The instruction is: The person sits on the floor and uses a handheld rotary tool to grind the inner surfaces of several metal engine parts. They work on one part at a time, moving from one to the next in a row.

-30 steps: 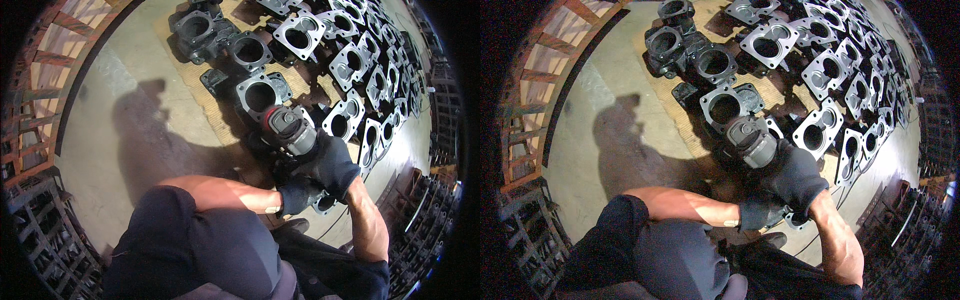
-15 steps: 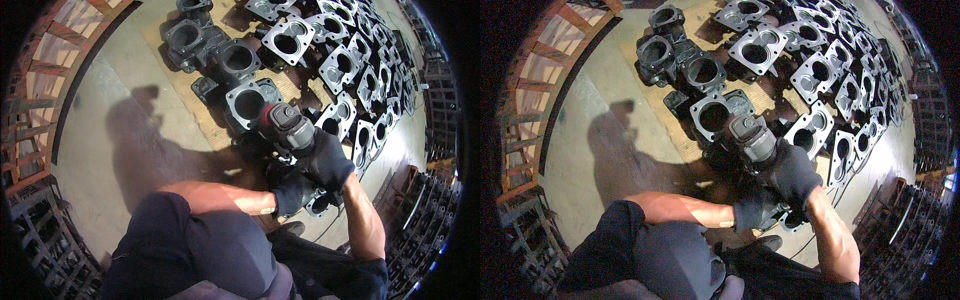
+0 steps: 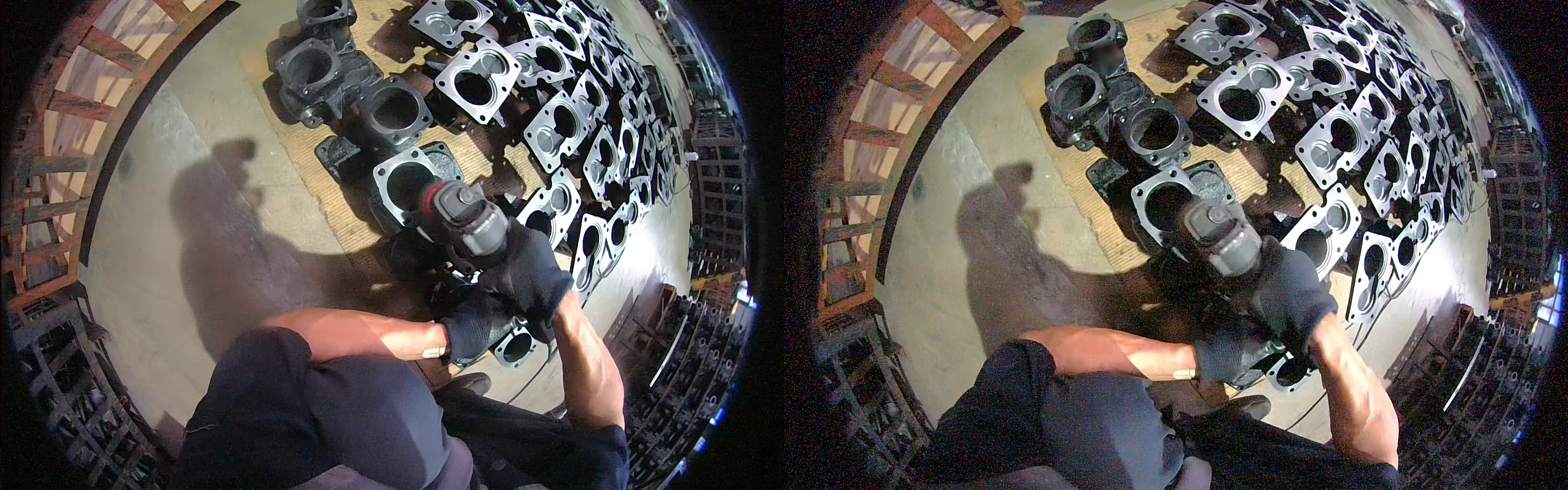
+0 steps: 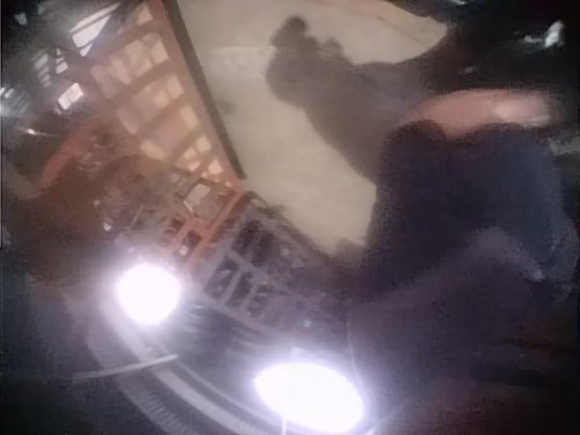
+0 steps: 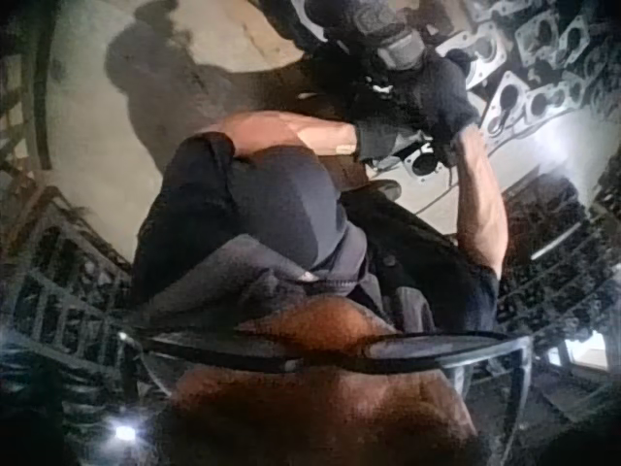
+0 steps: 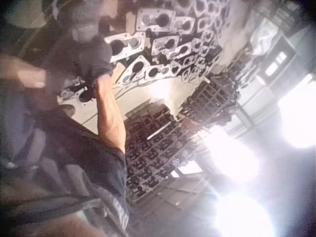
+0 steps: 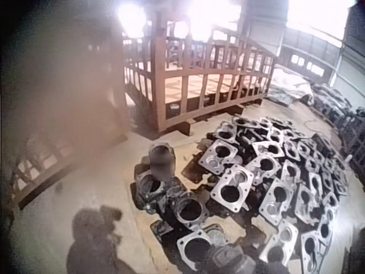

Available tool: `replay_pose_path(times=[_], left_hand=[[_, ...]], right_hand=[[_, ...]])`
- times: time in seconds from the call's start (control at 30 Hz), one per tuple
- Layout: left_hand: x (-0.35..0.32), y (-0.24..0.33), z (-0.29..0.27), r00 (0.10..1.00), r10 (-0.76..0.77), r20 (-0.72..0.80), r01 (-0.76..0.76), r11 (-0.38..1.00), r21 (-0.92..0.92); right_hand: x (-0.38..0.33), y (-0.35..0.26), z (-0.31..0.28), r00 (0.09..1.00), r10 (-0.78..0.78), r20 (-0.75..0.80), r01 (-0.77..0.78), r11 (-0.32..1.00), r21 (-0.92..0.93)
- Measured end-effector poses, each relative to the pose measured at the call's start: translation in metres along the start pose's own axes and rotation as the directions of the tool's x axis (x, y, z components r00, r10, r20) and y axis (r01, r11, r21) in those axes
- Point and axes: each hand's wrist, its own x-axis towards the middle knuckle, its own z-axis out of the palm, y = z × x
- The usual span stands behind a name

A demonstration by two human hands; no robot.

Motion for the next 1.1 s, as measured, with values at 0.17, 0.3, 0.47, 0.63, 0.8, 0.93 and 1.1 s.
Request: replay_pose_path(times=[0.17,0.3,0.47,0.63,0.8,0.93,1.1], left_hand=[[-0.005,0.048,-0.032,0.998,-0.057,0.007,0.055,0.978,0.202],[0.000,0.050,-0.059,1.000,-0.020,-0.001,0.019,0.972,0.234],[0.010,0.031,-0.052,0.991,0.132,-0.030,-0.114,0.930,0.349],[-0.011,0.045,-0.027,0.999,0.039,0.032,-0.048,0.928,0.369],[-0.007,0.051,-0.041,1.000,0.000,0.025,-0.009,0.936,0.351],[0.003,0.035,-0.064,0.991,0.103,0.084,-0.131,0.871,0.474],[-0.006,0.014,-0.024,0.994,0.112,-0.005,-0.101,0.914,0.392]], right_hand=[[0.023,0.006,0.006,0.988,-0.133,-0.073,0.145,0.967,0.207],[0.053,-0.020,-0.001,0.990,-0.131,-0.055,0.137,0.982,0.131],[0.043,-0.019,-0.008,0.993,-0.106,-0.044,0.112,0.975,0.194],[0.011,0.011,0.012,0.997,-0.076,-0.023,0.079,0.974,0.213],[0.030,-0.006,0.006,0.998,-0.005,-0.065,0.016,0.988,0.157],[0.052,-0.020,-0.004,0.996,-0.083,-0.030,0.084,0.995,0.046],[0.023,0.003,0.009,0.993,-0.109,-0.044,0.114,0.986,0.122]])
